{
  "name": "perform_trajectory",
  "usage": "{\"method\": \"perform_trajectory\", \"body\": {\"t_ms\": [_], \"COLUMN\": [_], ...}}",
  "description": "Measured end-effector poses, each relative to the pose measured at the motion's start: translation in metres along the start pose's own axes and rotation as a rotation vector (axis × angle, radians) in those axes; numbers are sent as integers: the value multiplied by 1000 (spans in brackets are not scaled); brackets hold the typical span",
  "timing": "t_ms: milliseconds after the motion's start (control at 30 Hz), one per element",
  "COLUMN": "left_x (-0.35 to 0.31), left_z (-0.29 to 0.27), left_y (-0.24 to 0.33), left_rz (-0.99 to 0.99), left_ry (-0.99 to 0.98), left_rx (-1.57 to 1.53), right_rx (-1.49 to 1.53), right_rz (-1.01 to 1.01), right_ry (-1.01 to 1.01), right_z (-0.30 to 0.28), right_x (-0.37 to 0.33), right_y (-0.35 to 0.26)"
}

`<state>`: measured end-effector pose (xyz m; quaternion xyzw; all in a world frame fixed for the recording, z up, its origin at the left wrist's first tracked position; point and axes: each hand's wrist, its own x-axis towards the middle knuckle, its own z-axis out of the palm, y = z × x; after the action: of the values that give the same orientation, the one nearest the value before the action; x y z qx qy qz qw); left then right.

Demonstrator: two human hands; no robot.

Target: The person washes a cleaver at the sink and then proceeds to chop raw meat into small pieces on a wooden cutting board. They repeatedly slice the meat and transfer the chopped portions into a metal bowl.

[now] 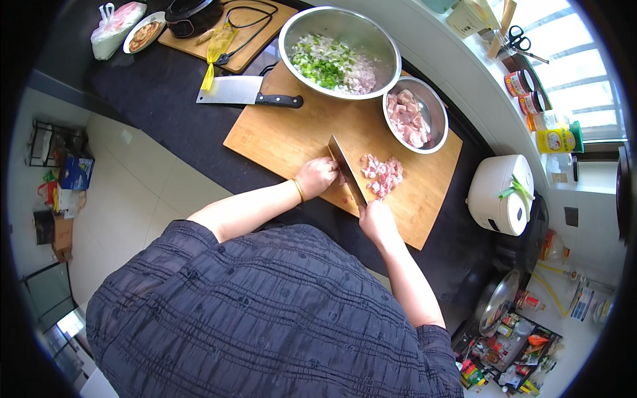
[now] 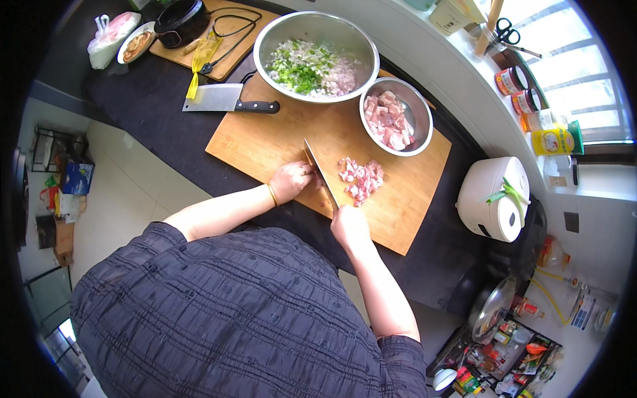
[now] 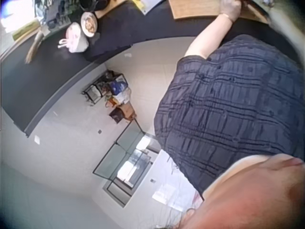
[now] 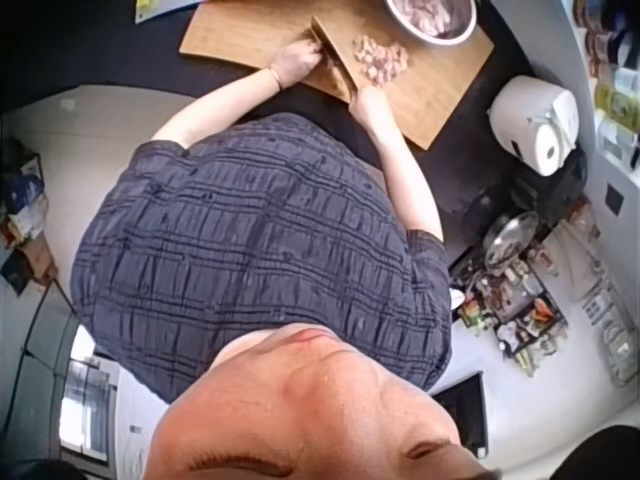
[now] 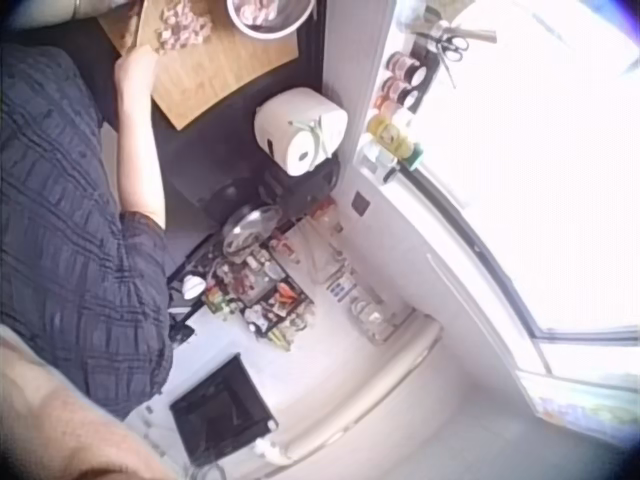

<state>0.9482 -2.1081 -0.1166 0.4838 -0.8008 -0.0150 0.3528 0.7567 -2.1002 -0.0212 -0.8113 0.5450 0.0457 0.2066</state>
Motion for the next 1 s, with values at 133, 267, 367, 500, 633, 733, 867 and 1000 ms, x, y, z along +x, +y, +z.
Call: {"method": "perform_trajectory", "body": {"t_ms": [133,267,367,500,633,733,867,1000], "left_x": [0,2,2,0,0,-3,-1,-1], "left_z": [1,-1,1,2,0,1,2,4], "left_y": [0,2,1,-1,0,2,4,2], "left_rz": [-8,-6,-4,32,3,-29,17,-7], "left_ry": [6,1,-6,16,5,-33,27,-25], "left_rx": [-8,-18,-39,6,30,52,52,49], "right_rx": [22,44,44,23,128,90,521,208], "right_rz": [-4,20,20,-44,-39,-17,422,136], "right_ry": [-7,-25,10,8,-32,-26,-205,-13], "right_z": [2,7,13,25,14,19,4,23], "right_x": [12,37,58,58,8,0,34,42], "right_y": [-5,-17,-29,-19,19,33,15,32]}}
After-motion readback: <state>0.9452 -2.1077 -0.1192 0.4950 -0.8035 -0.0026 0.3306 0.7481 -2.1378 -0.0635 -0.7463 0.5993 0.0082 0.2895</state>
